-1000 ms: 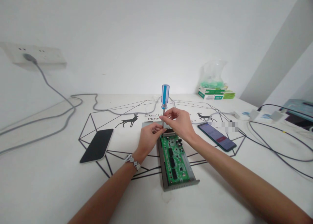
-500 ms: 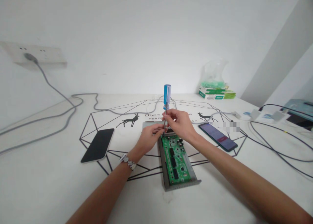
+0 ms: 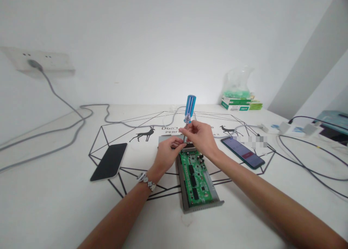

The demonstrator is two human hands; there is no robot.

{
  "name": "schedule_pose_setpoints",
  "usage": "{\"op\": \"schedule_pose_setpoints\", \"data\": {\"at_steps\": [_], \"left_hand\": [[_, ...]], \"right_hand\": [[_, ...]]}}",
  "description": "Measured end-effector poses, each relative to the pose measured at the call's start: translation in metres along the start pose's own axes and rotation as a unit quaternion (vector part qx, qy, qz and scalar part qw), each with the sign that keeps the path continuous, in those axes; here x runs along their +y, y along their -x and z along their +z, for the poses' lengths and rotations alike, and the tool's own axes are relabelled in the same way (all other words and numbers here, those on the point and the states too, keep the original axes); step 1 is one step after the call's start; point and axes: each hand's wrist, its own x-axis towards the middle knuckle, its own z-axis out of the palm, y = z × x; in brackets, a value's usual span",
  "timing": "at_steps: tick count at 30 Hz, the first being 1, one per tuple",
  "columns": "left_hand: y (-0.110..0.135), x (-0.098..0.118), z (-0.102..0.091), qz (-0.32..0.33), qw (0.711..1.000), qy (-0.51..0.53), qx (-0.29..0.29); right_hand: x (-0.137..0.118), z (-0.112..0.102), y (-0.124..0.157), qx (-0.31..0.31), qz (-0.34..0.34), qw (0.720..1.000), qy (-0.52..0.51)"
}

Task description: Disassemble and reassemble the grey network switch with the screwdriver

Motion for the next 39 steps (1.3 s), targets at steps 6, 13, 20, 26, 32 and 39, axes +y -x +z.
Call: {"op": "schedule_pose_setpoints", "data": {"at_steps": [6, 13, 20, 26, 32, 39], "left_hand": [[0.0, -0.004, -0.003, 0.034, 0.998, 0.004, -0.048], [-0.002, -0.01, -0.004, 0.028, 0.997, 0.036, -0.067], [-0.001, -0.004, 0.0, 0.007, 1.0, -0.006, -0.004], [-0.001, -0.006, 0.0, 0.015, 1.0, -0.013, -0.005], [-0.002, -0.012, -0.002, 0.033, 0.997, 0.016, -0.074], [-0.001, -0.006, -0.002, 0.02, 0.999, 0.006, -0.046]], "right_hand": [[0.003, -0.002, -0.001, -0.04, -0.008, 0.998, -0.039], [0.002, 0.002, -0.001, -0.072, -0.01, 0.997, -0.028], [-0.001, 0.002, 0.002, -0.001, -0.005, 1.0, 0.011], [0.001, -0.001, 0.004, -0.002, -0.02, 0.999, 0.04], [0.003, -0.001, 0.004, -0.021, -0.029, 0.998, 0.042], [0.005, 0.001, 0.007, -0.034, -0.031, 0.999, 0.017]]}}
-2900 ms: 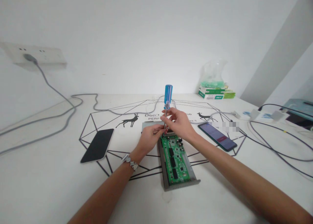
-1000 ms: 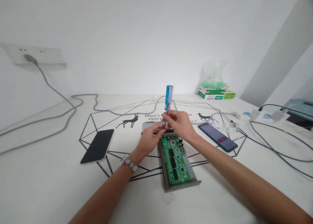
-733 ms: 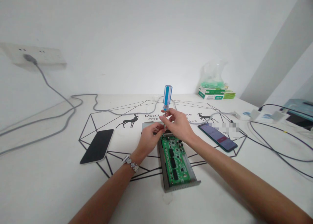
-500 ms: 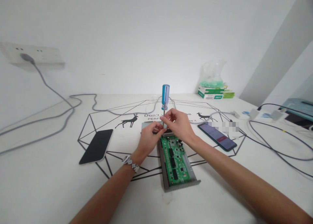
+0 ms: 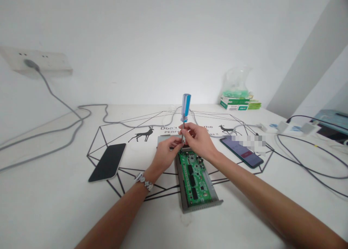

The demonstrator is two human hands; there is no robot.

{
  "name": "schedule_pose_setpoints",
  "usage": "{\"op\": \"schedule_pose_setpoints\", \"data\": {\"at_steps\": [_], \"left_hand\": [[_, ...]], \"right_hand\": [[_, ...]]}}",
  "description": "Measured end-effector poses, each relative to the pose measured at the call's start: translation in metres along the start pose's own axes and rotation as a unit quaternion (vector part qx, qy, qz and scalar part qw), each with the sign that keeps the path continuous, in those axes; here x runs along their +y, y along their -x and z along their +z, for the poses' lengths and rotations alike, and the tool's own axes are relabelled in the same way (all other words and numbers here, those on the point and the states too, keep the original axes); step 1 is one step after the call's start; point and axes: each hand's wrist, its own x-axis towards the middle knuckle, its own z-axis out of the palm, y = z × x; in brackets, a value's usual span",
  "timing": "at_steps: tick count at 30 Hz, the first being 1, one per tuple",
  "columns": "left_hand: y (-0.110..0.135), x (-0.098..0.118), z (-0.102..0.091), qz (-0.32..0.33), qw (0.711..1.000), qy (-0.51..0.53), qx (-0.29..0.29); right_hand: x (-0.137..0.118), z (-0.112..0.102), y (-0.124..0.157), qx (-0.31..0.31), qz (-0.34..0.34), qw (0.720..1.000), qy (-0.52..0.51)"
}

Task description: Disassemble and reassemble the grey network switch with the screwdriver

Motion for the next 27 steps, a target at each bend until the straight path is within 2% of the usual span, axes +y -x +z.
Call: {"op": "schedule_pose_setpoints", "data": {"at_steps": [4, 7, 10, 15, 18, 24, 27], "left_hand": [[0.0001, 0.0044, 0.0034, -0.01, 0.999, -0.026, 0.04], [-0.0001, 0.0029, 0.0038, -0.009, 0.999, -0.027, 0.042], [0.0001, -0.0008, 0.0012, 0.002, 0.999, -0.018, 0.027], [0.001, -0.0012, -0.0017, 0.011, 0.999, 0.001, -0.032], [0.0012, 0.0017, -0.0001, 0.008, 0.999, 0.018, -0.028], [0.0011, 0.002, 0.0043, -0.002, 0.999, -0.024, 0.031], [0.0009, 0.0003, 0.0029, 0.005, 0.999, -0.041, 0.036]], "right_hand": [[0.0011, -0.0014, -0.0009, 0.039, 0.005, 0.999, 0.01], [0.0037, -0.0025, -0.001, 0.041, -0.009, 0.999, 0.001], [0.0065, -0.002, -0.0002, 0.02, -0.008, 1.0, -0.02], [0.0079, 0.0014, 0.0013, -0.039, 0.019, 0.992, -0.115], [0.0056, 0.0023, 0.0009, -0.061, 0.027, 0.987, -0.145], [0.0032, -0.0001, -0.0003, 0.016, 0.031, 0.998, -0.054], [0.0063, -0.0008, 0.0002, 0.009, 0.017, 0.998, -0.056]]}}
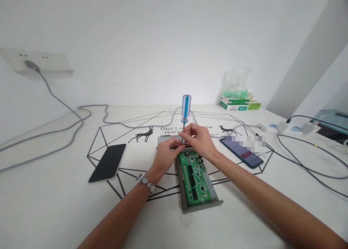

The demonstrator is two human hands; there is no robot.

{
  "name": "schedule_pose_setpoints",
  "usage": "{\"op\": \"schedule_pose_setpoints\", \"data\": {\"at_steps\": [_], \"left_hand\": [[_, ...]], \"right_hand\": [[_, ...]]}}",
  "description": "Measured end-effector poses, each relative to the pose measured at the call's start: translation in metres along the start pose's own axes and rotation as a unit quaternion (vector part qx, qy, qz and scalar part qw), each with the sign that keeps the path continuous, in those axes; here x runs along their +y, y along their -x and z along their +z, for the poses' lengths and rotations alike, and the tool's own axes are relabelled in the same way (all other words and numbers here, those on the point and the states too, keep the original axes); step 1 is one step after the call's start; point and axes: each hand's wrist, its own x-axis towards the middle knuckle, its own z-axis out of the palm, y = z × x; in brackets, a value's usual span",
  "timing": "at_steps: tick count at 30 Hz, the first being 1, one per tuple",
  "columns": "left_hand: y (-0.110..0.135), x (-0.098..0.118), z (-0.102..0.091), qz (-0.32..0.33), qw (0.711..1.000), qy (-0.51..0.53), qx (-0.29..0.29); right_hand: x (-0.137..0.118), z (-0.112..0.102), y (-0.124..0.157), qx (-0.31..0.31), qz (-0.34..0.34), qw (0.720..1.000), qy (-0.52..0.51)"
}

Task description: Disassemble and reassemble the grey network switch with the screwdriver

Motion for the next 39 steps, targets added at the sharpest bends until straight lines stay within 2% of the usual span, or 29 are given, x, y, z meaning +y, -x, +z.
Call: {"op": "schedule_pose_setpoints", "data": {"at_steps": [7, 13, 18, 22, 29, 35, 39], "left_hand": [[0.0, -0.005, -0.007, 0.015, 0.999, -0.021, -0.046], [0.0, -0.008, -0.006, 0.01, 0.999, -0.036, -0.022], [-0.001, -0.001, -0.024, 0.04, 0.994, -0.089, -0.041], [-0.003, 0.009, -0.04, 0.038, 0.989, -0.136, -0.046], [-0.001, 0.01, -0.046, 0.043, 0.98, -0.159, -0.109], [0.004, 0.019, -0.049, 0.009, 0.977, -0.136, -0.162], [0.007, 0.021, -0.053, -0.013, 0.977, -0.097, -0.189]], "right_hand": [[0.002, 0.0, 0.0, -0.021, -0.025, 0.999, 0.019], [0.006, 0.0, 0.001, -0.024, -0.024, 0.998, 0.053], [0.01, 0.002, 0.003, -0.029, -0.022, 0.996, 0.081], [0.008, 0.002, 0.004, -0.044, -0.021, 0.996, 0.081], [0.004, 0.002, 0.006, -0.064, -0.013, 0.993, 0.1], [0.002, -0.003, 0.013, -0.04, 0.048, 0.997, -0.048], [0.006, -0.01, 0.036, -0.002, 0.119, 0.973, -0.197]]}}
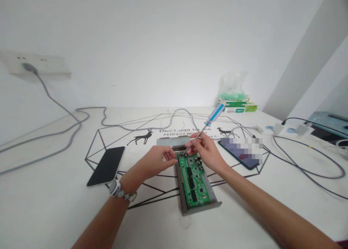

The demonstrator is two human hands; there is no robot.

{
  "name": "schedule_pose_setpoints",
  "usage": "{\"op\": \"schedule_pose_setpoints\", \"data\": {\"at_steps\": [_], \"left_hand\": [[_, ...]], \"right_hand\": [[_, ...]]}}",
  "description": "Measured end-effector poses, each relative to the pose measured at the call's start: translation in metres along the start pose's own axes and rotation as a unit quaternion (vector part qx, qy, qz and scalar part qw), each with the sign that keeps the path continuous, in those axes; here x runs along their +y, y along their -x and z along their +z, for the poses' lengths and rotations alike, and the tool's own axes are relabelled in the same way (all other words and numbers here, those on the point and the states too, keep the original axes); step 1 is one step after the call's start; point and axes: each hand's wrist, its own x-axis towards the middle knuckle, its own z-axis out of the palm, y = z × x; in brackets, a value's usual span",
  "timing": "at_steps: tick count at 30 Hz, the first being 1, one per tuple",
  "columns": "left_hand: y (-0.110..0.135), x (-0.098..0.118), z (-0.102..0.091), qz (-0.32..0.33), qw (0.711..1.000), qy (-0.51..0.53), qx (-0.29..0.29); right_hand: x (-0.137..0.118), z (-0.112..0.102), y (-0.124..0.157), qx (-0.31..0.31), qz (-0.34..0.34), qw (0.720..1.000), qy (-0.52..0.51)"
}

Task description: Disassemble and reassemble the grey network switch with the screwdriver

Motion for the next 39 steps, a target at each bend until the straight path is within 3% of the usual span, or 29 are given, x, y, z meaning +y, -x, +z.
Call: {"op": "schedule_pose_setpoints", "data": {"at_steps": [8, 28, 39], "left_hand": [[0.005, 0.006, 0.004, -0.015, 0.999, 0.014, -0.04], [-0.001, 0.015, 0.011, 0.024, 0.999, -0.034, -0.022], [-0.002, 0.013, 0.02, 0.038, 0.999, -0.038, 0.007]], "right_hand": [[0.02, -0.005, 0.036, 0.092, 0.085, 0.976, -0.175], [0.013, 0.005, 0.036, 0.143, 0.08, 0.96, -0.227], [0.01, 0.007, 0.038, 0.138, 0.077, 0.956, -0.249]]}}
